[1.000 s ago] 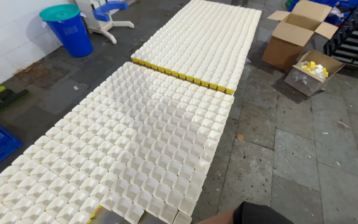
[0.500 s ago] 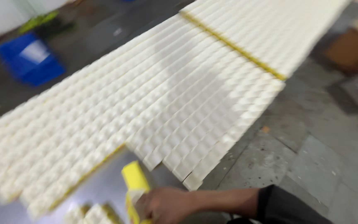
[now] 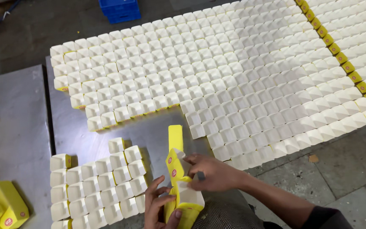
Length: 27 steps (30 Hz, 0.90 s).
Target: The person picks up yellow foam box halves from a pile, opens them by hand, fits white trays into the boxes, and stacks the assembled boxes on the stainless steel work table. They also slide and arrange loose white trays into rows on the table as they work.
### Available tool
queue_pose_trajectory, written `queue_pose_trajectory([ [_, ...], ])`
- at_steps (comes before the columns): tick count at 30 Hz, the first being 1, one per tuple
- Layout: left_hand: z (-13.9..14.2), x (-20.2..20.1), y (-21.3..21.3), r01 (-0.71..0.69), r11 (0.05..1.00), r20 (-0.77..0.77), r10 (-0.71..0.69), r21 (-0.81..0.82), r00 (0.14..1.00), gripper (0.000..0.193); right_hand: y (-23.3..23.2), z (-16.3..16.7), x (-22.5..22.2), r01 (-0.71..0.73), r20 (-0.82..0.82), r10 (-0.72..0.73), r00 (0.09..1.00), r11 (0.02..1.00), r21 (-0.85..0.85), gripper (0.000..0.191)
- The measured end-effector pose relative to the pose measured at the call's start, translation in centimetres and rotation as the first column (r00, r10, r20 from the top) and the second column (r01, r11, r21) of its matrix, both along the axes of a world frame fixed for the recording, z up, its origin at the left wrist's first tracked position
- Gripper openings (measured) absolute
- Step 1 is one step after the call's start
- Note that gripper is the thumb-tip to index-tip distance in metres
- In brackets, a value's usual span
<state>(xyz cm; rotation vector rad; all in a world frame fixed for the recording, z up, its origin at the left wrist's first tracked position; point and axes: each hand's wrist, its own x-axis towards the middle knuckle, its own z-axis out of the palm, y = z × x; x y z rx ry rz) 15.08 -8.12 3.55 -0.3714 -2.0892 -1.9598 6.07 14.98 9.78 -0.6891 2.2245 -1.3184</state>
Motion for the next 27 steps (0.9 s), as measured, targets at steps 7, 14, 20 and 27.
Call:
queue_pose_trajectory([
  [7,0.6,0.9,-1.6,0.037,0.999,0.165,-0.035,-0.013,0.986,0.029,2.6,-2.8,-3.4,0.070,0.130,-0.083,0.988,0.993,0.099,0.033],
  [14,0.6,1.3,-2.7,0.022,0.996,0.376,0.014,-0.091,0.927,0.028,5.4,-14.1,-1.6,-0.086,-0.235,0.284,0.930,0.787,0.610,0.013],
  [20,1.2,1.4,-2.7,0.056,0.986,0.339,0.001,-0.157,0.941,0.030,6.3,-21.4,-1.9,-0.037,-0.232,0.399,0.887,0.562,0.826,0.030],
  [27,1.8,1.6,-3.1,0.019,0.989,0.314,0.028,-0.144,0.949,0.031,6.3,-20.0,-2.3,-0.075,-0.155,0.456,0.877,0.448,0.891,0.035],
])
